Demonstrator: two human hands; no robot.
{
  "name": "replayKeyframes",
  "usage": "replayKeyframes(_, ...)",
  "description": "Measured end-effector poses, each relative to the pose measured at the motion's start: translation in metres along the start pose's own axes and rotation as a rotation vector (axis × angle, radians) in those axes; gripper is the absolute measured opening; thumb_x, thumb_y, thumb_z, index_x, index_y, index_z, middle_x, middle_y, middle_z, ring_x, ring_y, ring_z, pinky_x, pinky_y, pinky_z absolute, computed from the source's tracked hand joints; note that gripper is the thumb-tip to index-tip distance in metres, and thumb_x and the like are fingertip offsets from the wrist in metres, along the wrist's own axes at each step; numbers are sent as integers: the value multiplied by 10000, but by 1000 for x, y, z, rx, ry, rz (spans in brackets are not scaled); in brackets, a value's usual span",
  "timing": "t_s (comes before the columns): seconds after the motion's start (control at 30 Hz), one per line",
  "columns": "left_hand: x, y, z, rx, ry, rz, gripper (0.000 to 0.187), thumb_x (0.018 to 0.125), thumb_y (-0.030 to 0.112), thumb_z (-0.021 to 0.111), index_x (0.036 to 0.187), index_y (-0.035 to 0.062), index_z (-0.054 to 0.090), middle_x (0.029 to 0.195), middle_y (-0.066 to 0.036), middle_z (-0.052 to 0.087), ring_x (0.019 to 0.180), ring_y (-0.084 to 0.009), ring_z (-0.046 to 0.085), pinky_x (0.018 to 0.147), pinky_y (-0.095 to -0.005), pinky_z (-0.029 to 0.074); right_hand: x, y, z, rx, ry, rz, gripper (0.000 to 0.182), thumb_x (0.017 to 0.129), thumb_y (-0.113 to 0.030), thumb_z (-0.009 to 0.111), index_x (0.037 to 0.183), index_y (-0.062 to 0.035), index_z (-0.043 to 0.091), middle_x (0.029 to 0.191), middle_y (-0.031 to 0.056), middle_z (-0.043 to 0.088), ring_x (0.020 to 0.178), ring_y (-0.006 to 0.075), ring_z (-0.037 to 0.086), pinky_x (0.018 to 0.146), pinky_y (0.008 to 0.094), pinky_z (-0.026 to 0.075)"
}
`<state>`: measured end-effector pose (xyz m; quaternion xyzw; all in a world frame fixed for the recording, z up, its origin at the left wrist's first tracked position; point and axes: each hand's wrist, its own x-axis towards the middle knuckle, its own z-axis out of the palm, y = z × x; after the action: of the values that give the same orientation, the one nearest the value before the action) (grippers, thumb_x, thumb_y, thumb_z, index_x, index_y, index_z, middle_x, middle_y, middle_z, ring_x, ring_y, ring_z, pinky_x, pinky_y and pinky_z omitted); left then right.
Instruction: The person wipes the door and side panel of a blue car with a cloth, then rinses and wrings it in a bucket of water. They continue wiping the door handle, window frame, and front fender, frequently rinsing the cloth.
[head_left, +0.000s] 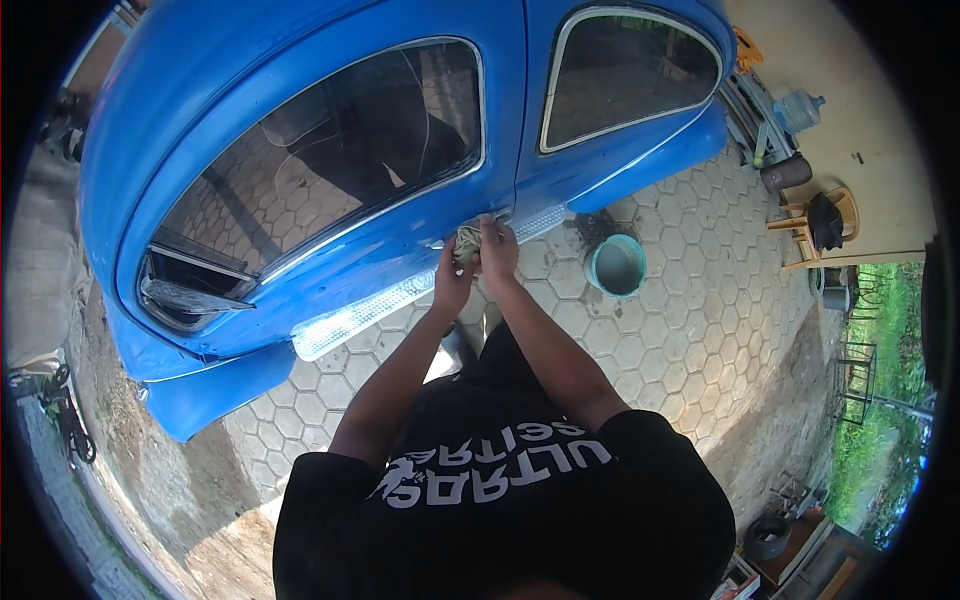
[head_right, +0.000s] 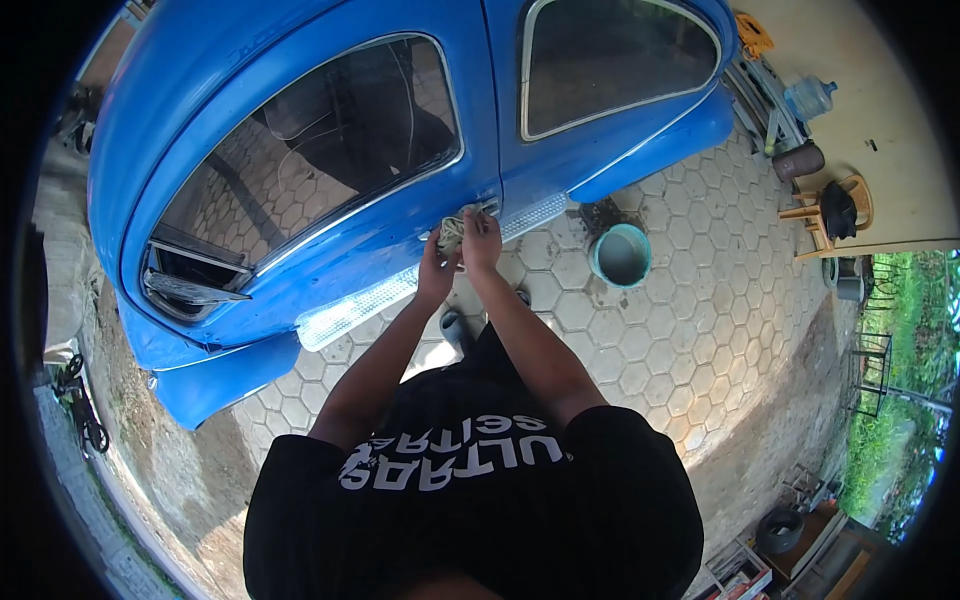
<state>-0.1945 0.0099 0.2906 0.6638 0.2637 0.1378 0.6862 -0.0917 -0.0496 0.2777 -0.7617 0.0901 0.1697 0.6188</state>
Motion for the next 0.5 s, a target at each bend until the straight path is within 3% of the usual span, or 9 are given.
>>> replayKeyframes(0.07,13,-21,-1,136,59,-45,589,986,-2,588,1529,50,366,1221,-168,672,977,-239,717,754,-346,622,4,7,5,-145,-168,-211,533,932,-451,702,1226,-7,676,1019,258,718,875,360,715,762,394,569)
replayKeyframes(0.1,9,-3,3,174,131,-73,532,994,2,541,1506,9,396,1126,-192,710,831,-242,738,698,-334,613,-3,5,11,-634,-22,-288,581,942,-487,642,1268,-6,658,1097,311,696,881,420,715,756,444,579)
replayKeyframes(0.2,23,-27,0,30,143,-111,517,991,99,611,1458,-45,441,929,-152,734,755,-197,720,611,-345,566,-17,-38,8,-289,-200,13,636,933,-529,610,1279,4,650,1139,313,684,941,411,717,777,476,580)
replayKeyframes(0.3,21,12,-1,217,110,-127,473,979,149,634,1390,-45,502,855,-180,741,771,-255,746,629,-398,564,3,-25,16,-181,-283,165,622,918,-503,629,1271,9,652,1157,294,685,1000,397,713,791,478,583)
replayKeyframes(0.5,31,5,-2,411,91,-21,380,949,195,652,1243,-33,578,870,-269,715,853,-424,730,701,-478,558,32,1,21,-214,-353,188,603,969,-480,538,1280,30,624,1167,258,694,1046,351,710,841,420,568)
